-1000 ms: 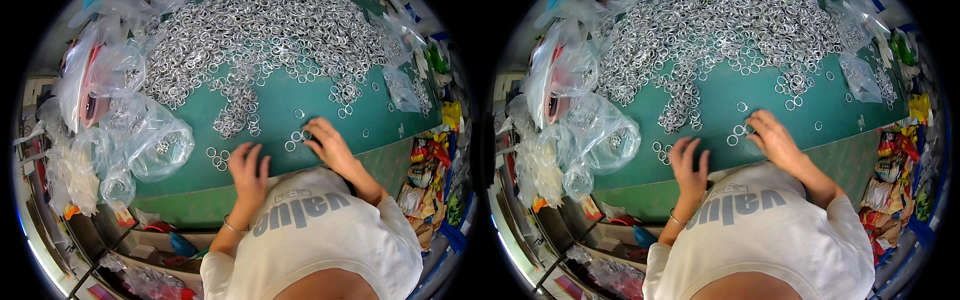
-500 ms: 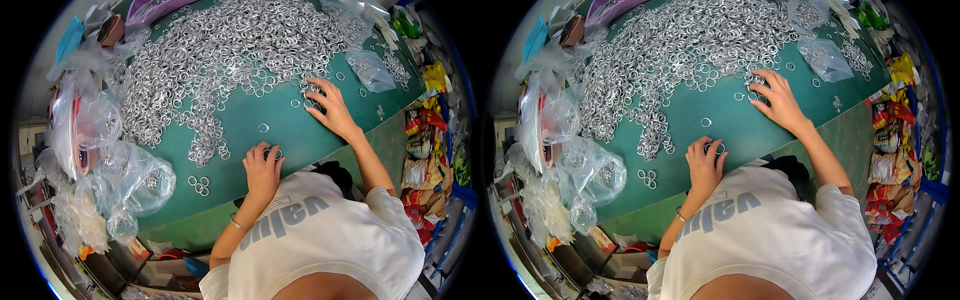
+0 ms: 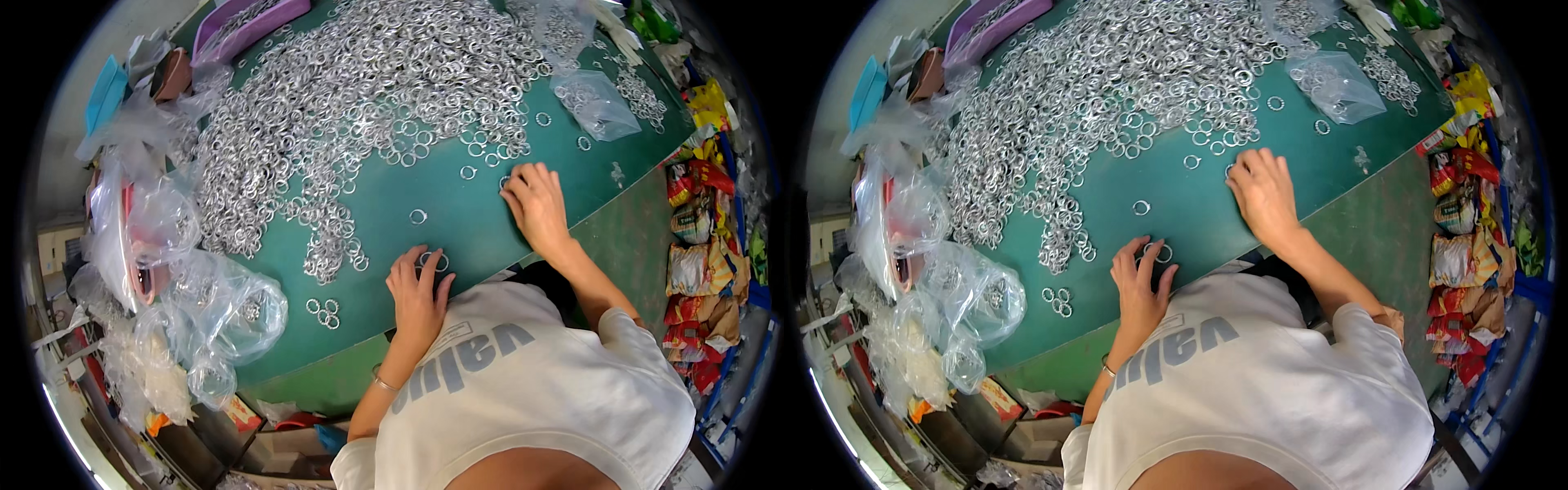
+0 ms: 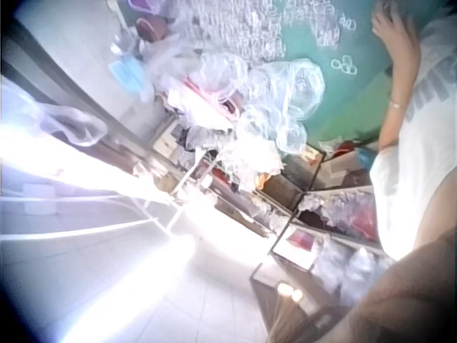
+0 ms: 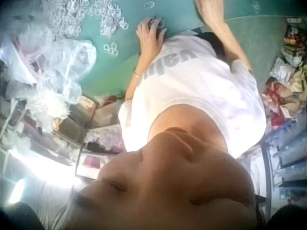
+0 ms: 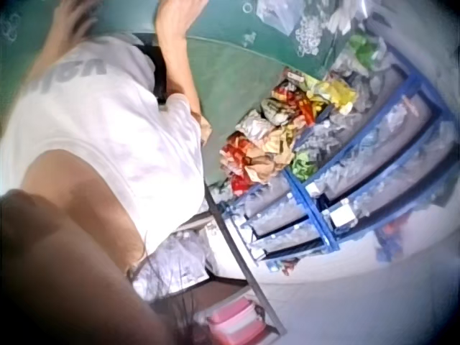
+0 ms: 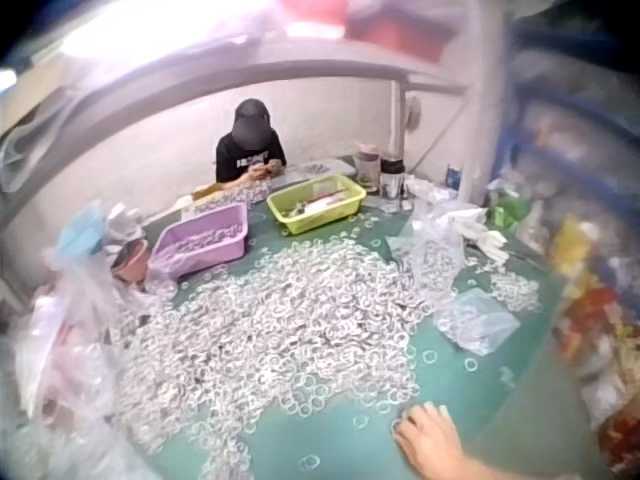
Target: The person picks up small metal rings from a pile on a table and places them into plastic bags by hand.
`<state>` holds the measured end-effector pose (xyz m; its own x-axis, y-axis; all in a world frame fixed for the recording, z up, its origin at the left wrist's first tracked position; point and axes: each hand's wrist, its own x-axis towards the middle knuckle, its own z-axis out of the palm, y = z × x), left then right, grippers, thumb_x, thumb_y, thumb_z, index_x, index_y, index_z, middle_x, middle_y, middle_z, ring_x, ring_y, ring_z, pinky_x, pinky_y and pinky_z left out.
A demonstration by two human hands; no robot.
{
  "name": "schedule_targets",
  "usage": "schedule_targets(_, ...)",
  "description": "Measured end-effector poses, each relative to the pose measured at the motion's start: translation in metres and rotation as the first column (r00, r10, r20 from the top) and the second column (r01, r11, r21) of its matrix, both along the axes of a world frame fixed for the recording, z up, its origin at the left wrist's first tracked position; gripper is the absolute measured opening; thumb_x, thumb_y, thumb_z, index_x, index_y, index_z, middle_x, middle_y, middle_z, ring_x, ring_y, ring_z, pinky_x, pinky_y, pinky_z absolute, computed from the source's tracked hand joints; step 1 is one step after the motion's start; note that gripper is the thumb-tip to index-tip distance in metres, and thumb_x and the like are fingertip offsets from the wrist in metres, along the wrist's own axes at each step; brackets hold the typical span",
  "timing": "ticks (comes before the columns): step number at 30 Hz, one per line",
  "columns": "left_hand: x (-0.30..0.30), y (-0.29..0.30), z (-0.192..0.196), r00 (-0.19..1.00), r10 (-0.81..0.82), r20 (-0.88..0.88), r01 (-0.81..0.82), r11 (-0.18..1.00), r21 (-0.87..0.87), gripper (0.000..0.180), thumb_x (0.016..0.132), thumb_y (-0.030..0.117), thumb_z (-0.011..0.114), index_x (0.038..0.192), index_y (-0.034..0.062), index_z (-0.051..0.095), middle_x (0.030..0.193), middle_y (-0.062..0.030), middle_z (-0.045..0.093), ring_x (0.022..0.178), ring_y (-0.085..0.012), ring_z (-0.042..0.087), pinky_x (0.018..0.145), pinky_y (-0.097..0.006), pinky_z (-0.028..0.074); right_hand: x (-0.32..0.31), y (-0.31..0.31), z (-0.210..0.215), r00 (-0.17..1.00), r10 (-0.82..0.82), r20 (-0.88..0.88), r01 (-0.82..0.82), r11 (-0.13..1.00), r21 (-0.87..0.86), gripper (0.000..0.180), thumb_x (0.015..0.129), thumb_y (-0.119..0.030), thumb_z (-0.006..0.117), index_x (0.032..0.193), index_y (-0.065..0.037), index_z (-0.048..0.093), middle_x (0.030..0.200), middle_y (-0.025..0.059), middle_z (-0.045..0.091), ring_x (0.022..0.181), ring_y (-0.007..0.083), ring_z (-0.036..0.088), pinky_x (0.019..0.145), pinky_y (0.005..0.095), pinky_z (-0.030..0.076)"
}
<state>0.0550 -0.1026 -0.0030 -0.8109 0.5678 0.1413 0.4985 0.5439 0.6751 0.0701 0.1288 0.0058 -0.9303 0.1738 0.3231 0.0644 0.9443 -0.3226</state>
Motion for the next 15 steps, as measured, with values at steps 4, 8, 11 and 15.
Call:
schedule_targets(4,-0.002,-0.012,0.004,0.994,0.11,-0.008,-0.11,0.992,0.056,0.036,0.075,0.005,0.064,0.11,0.0034,0.053,0.113,-0.0139,0.048,0.103,-0.0307,0.046,0.086,-0.039,0.033,-0.013,-0.035,0.003,0.987,0.155,-0.053,-0.162,0.97,-0.182,0.011,0.068,-0.006,0.066,0.075,-0.005,0.057,0.083,0.0056,0.05,0.08,0.024,0.047,0.068,0.0351,0.034)
schedule_targets(8,0.003,-0.033,0.002,0.94,0.341,-0.013,-0.337,0.932,0.131,0.035,0.076,0.002,0.061,0.11,0.0017,0.051,0.108,-0.0146,0.052,0.101,-0.031,0.048,0.087,-0.039,0.033,-0.04,-0.081,-0.001,0.891,0.445,-0.091,-0.451,0.842,-0.295,0.009,0.07,-0.008,0.065,0.077,-0.006,0.059,0.083,0.0044,0.051,0.08,0.0228,0.047,0.068,0.0347,0.035)
schedule_targets(11,0.008,-0.047,0.002,0.867,0.493,-0.071,-0.482,0.867,0.131,0.034,0.076,-0.002,0.06,0.108,0.0008,0.051,0.104,-0.0146,0.053,0.098,-0.0315,0.05,0.087,-0.038,0.035,-0.044,-0.117,-0.013,0.781,0.624,-0.04,-0.597,0.726,-0.341,0.01,0.071,-0.01,0.065,0.08,-0.006,0.061,0.083,0.0035,0.052,0.082,0.0222,0.047,0.07,0.0346,0.035)
schedule_targets(15,0.009,-0.056,0.005,0.871,0.47,-0.145,-0.468,0.882,0.047,0.032,0.074,-0.001,0.063,0.105,0.0032,0.055,0.104,-0.0136,0.053,0.099,-0.0308,0.05,0.086,-0.038,0.036,-0.038,-0.128,-0.008,0.692,0.719,-0.058,-0.641,0.576,-0.507,0.014,0.074,-0.01,0.064,0.086,-0.005,0.062,0.087,0.0045,0.056,0.086,0.0227,0.05,0.075,0.035,0.038)
